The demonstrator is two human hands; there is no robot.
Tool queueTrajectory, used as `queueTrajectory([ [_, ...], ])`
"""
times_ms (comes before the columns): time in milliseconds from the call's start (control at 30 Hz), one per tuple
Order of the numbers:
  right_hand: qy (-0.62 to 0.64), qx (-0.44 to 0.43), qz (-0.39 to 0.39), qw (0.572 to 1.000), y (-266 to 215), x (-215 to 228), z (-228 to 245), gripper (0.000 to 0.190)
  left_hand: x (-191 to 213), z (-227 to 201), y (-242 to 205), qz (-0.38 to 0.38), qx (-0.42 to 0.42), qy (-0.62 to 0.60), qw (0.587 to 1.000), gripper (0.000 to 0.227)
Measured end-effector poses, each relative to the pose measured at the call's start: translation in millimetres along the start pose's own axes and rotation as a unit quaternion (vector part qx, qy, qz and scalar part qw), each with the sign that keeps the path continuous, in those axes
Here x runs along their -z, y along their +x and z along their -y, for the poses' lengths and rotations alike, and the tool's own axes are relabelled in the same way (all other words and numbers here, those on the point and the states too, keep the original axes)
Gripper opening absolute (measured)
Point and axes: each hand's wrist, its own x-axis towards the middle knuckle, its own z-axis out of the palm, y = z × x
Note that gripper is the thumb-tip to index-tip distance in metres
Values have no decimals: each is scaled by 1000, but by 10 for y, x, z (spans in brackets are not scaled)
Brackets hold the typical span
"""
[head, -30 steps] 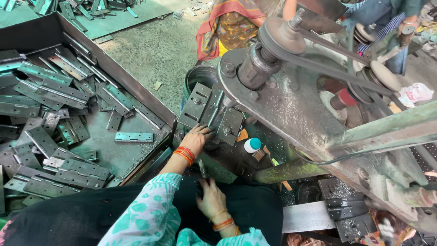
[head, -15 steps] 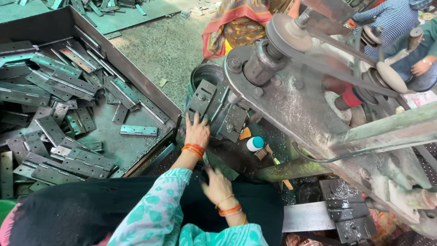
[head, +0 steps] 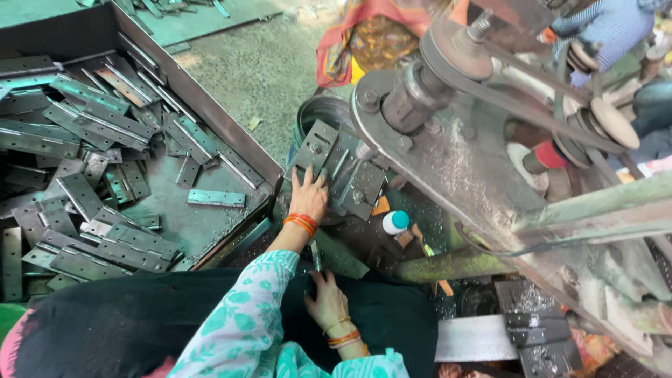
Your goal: The person repeatedly picks up metal plates from a bin, places them into a press machine, and operates the lever to punch holes. The processed plates are then dropped into a collection bin. The task is performed continuously throughout the clip.
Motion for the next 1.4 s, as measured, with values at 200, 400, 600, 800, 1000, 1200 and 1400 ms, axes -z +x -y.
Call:
queueTrajectory([
  [200, -31, 11, 7, 999, 211, 539, 112, 55, -227, -131, 281, 31, 8, -6, 999, 31],
  [400, 0, -17, 5, 1000, -26, -59, 58, 58, -210, -54, 331, 40, -16, -12, 999, 34],
  [600, 11, -21, 11, 1000, -31, -72, 4, 55, -74, -32, 117, 62, -13, -14, 998, 37],
  [800, -33, 16, 17, 999, 200, 566, 151, 55, -85, -22, 303, 64, 1, 8, 998, 42],
  [1000, -21, -2, 2, 1000, 32, 150, 153, 55, -86, -28, 558, 107, 4, 22, 994, 46],
  [1200, 47, 2, -20, 999, -124, -409, -90, 49, -42, -50, 553, 134, -9, 46, 990, 44],
  [1400, 35, 7, -1, 999, -19, -4, 42, 49, 33, -10, 611, 133, -8, 31, 991, 41],
])
